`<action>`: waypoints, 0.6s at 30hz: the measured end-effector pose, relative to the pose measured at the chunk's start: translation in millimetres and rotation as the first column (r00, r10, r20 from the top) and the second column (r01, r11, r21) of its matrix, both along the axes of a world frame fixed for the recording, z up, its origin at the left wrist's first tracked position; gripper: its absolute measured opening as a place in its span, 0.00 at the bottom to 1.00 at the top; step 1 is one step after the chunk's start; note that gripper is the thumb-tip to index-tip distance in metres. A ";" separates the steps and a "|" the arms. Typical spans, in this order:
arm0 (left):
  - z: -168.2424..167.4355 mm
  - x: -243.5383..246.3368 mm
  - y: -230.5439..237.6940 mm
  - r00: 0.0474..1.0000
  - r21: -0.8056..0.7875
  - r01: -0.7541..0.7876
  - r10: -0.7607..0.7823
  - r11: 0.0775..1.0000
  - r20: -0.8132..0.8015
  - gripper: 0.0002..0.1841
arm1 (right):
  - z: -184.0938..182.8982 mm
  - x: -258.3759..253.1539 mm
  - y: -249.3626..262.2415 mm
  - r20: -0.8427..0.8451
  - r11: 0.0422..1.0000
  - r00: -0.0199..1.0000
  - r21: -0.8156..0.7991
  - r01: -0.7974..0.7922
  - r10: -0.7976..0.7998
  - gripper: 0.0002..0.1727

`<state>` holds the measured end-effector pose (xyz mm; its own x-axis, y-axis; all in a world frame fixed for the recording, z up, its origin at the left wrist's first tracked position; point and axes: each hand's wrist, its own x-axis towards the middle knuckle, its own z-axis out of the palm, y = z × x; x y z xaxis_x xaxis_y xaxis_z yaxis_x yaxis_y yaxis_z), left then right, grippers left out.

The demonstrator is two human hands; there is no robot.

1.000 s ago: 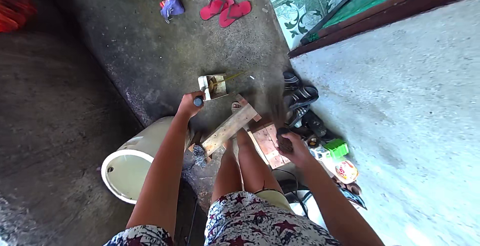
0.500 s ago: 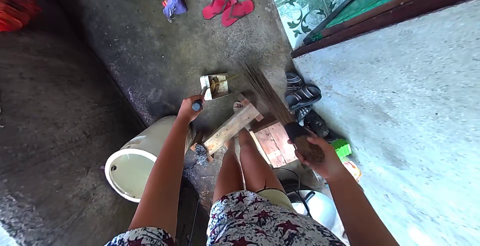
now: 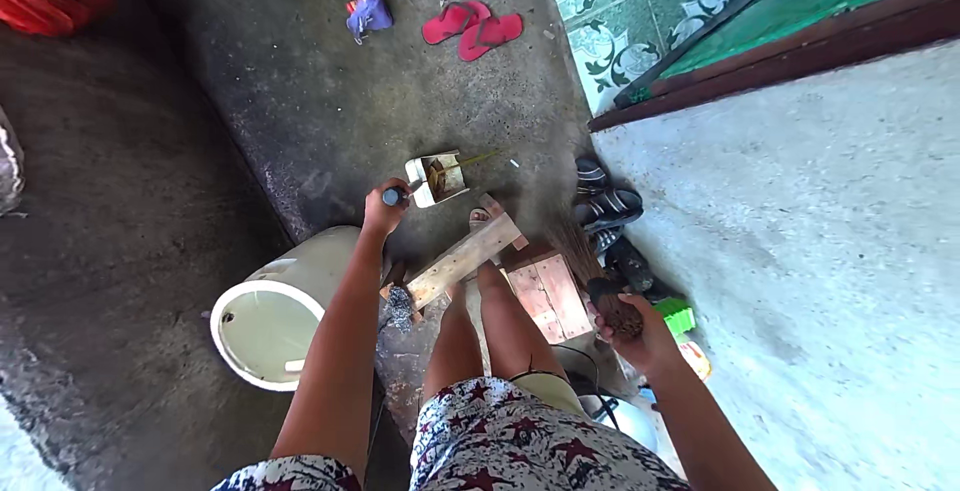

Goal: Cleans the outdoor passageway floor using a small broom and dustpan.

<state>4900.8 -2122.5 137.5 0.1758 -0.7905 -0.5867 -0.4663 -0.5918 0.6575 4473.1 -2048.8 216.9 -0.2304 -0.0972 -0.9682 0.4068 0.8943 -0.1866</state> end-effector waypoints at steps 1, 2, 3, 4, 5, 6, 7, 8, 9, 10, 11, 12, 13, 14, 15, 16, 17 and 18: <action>6.2 1.9 1.4 1.000 -0.008 -0.029 0.029 1.000 0.002 0.17 | 2.0 1.6 -2.1 0.017 1.000 1.000 0.001 0.017 -0.017 0.19; 12.1 4.4 4.6 0.998 -0.020 -0.056 0.056 0.998 0.000 0.16 | 4.8 5.0 -3.8 0.022 1.000 1.000 0.002 0.009 -0.009 0.18; 18.7 6.5 9.5 0.996 -0.032 -0.087 0.087 0.996 -0.003 0.16 | 8.4 10.1 -5.3 0.018 1.000 0.999 0.003 -0.028 0.028 0.17; 24.2 8.5 15.9 0.994 -0.039 -0.113 0.112 0.993 -0.008 0.15 | 13.6 16.5 -6.5 0.002 0.996 0.996 0.001 -0.086 0.086 0.15; 28.6 9.7 23.0 0.991 -0.041 -0.132 0.132 0.990 -0.012 0.15 | 18.7 23.1 -7.2 -0.019 0.986 0.986 -0.008 -0.164 0.164 0.13; 32.8 10.0 29.0 0.988 -0.030 -0.151 0.150 0.988 -0.021 0.15 | 22.5 29.2 -7.5 -0.035 0.965 0.964 -0.020 -0.263 0.262 0.14; 37.7 8.5 33.2 0.985 -0.008 -0.169 0.169 0.986 -0.029 0.16 | 24.3 34.4 -8.0 -0.053 0.928 0.928 -0.034 -0.371 0.369 0.21; 43.2 5.3 35.7 0.981 0.012 -0.193 0.193 0.981 -0.032 0.16 | 24.2 39.7 -10.2 -0.075 0.878 0.878 -0.039 -0.476 0.473 0.28; 47.8 0.2 37.5 0.975 0.032 -0.218 0.219 0.975 -0.037 0.16 | 24.2 44.5 -14.3 -0.091 0.820 0.818 -0.029 -0.572 0.568 0.34; 50.5 -6.3 39.7 0.968 0.049 -0.244 0.246 0.968 -0.042 0.15 | 22.6 48.3 -20.2 -0.099 0.755 0.753 -0.030 -0.655 0.650 0.38; 51.7 -11.6 39.6 0.962 0.052 -0.268 0.271 0.962 -0.041 0.15 | 17.8 53.7 -28.1 -0.118 0.674 0.674 -0.045 -0.737 0.729 0.40; 51.5 -16.2 40.0 0.956 0.053 -0.287 0.289 0.956 -0.044 0.15 | 13.0 58.2 -34.0 -0.129 0.598 0.602 -0.072 -0.798 0.788 0.41; 50.2 -22.4 43.4 0.951 0.057 -0.301 0.304 0.952 -0.049 0.15 | 8.4 60.6 -36.8 -0.131 0.517 0.524 -0.089 -0.851 0.841 0.43; 48.6 -28.0 43.7 0.947 0.057 -0.313 0.316 0.948 -0.055 0.16 | 4.8 65.6 -43.4 -0.130 0.427 0.436 -0.092 -0.899 0.890 0.44; 47.0 -31.7 39.9 0.941 0.051 -0.330 0.333 0.943 -0.065 0.16 | 1.3 72.8 -52.3 -0.121 0.335 0.345 -0.092 -0.938 0.931 0.46; 44.0 -35.8 37.4 0.931 0.039 -0.354 0.356 0.934 -0.077 0.16 | -1.0 81.0 -60.1 -0.101 0.246 0.254 -0.084 -0.966 0.962 0.46; 39.2 -40.3 36.6 0.918 0.023 -0.387 0.387 0.922 -0.090 0.15 | -5.7 88.9 -67.5 -0.065 0.165 0.171 -0.088 -0.982 0.983 0.47; 33.3 -44.7 36.8 0.898 0.005 -0.429 0.427 0.903 -0.105 0.15 | -12.7 96.1 -72.5 -0.026 0.093 0.096 -0.105 -0.990 0.995 0.47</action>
